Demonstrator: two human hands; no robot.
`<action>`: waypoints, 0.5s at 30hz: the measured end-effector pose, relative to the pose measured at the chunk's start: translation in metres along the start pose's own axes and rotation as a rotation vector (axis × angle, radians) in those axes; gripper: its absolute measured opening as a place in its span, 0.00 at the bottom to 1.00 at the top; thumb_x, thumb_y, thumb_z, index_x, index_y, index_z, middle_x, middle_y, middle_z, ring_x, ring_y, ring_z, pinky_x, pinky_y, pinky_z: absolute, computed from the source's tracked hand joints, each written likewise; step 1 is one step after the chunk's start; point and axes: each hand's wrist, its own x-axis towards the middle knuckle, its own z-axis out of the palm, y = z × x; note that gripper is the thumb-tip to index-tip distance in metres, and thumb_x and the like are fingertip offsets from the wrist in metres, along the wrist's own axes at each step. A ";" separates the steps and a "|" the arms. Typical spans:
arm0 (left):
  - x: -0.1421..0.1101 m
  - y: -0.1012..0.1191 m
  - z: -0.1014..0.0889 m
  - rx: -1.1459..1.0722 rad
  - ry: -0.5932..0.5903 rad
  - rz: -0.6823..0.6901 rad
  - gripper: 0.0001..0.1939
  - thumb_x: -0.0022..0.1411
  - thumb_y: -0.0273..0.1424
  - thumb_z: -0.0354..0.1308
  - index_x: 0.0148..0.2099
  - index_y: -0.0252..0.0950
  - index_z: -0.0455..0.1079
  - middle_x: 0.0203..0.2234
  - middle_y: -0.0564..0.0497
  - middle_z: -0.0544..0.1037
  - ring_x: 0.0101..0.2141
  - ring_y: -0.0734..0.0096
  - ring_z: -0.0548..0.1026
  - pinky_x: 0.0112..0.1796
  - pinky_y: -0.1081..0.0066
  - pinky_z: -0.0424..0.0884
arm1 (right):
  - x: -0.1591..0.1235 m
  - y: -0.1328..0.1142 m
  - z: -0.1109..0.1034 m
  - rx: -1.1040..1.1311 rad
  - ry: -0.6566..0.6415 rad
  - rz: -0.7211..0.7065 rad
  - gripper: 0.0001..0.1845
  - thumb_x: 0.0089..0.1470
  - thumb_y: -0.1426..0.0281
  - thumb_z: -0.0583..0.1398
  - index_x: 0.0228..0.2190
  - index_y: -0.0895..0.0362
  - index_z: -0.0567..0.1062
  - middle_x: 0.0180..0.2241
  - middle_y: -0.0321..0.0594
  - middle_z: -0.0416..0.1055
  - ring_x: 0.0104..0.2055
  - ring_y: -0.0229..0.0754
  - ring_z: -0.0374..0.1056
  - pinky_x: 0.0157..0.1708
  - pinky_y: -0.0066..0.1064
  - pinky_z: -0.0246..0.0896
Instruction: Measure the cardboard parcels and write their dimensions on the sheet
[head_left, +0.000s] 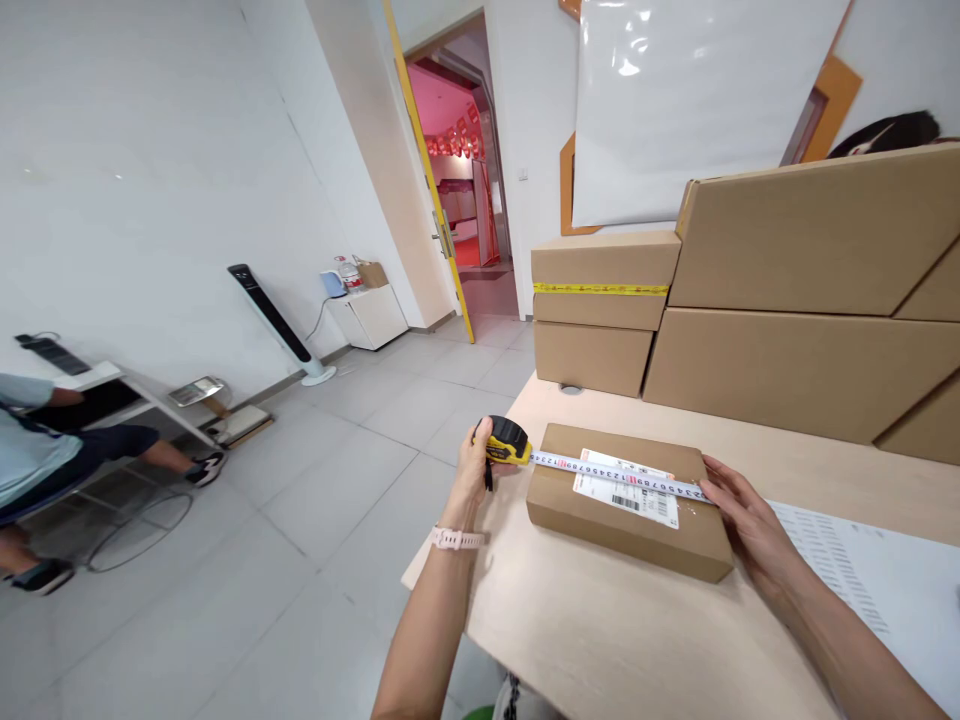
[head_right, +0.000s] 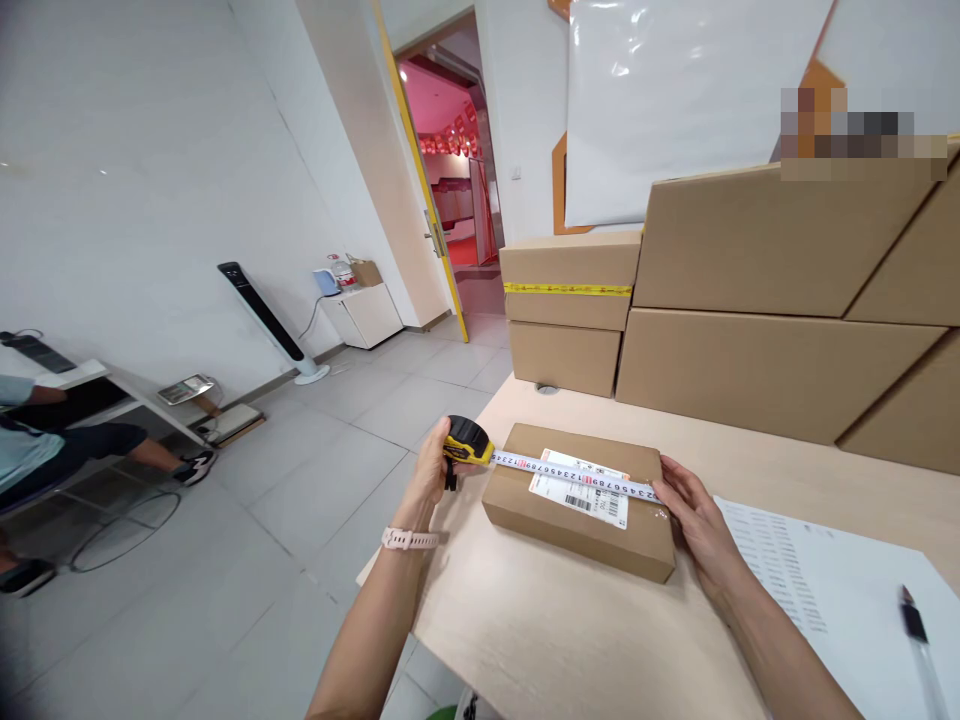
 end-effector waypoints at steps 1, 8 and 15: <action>0.000 0.000 0.000 -0.001 0.000 -0.001 0.19 0.64 0.45 0.52 0.44 0.32 0.68 0.27 0.53 0.74 0.24 0.76 0.73 0.24 0.72 0.72 | 0.000 0.000 0.000 0.000 -0.003 0.001 0.28 0.43 0.55 0.67 0.47 0.44 0.73 0.59 0.35 0.65 0.61 0.52 0.59 0.59 0.40 0.56; -0.002 0.001 0.001 0.000 -0.019 0.021 0.20 0.63 0.46 0.53 0.43 0.33 0.68 0.27 0.52 0.75 0.24 0.74 0.74 0.23 0.72 0.73 | 0.001 0.001 -0.002 0.039 -0.039 0.008 0.28 0.43 0.56 0.68 0.48 0.44 0.73 0.60 0.34 0.63 0.62 0.52 0.57 0.60 0.42 0.53; -0.002 0.000 0.000 0.001 -0.019 0.029 0.21 0.61 0.48 0.55 0.41 0.33 0.68 0.26 0.52 0.75 0.25 0.71 0.76 0.24 0.69 0.74 | 0.001 -0.003 -0.001 0.103 -0.051 0.046 0.27 0.42 0.57 0.69 0.46 0.44 0.74 0.60 0.35 0.64 0.62 0.51 0.58 0.59 0.41 0.55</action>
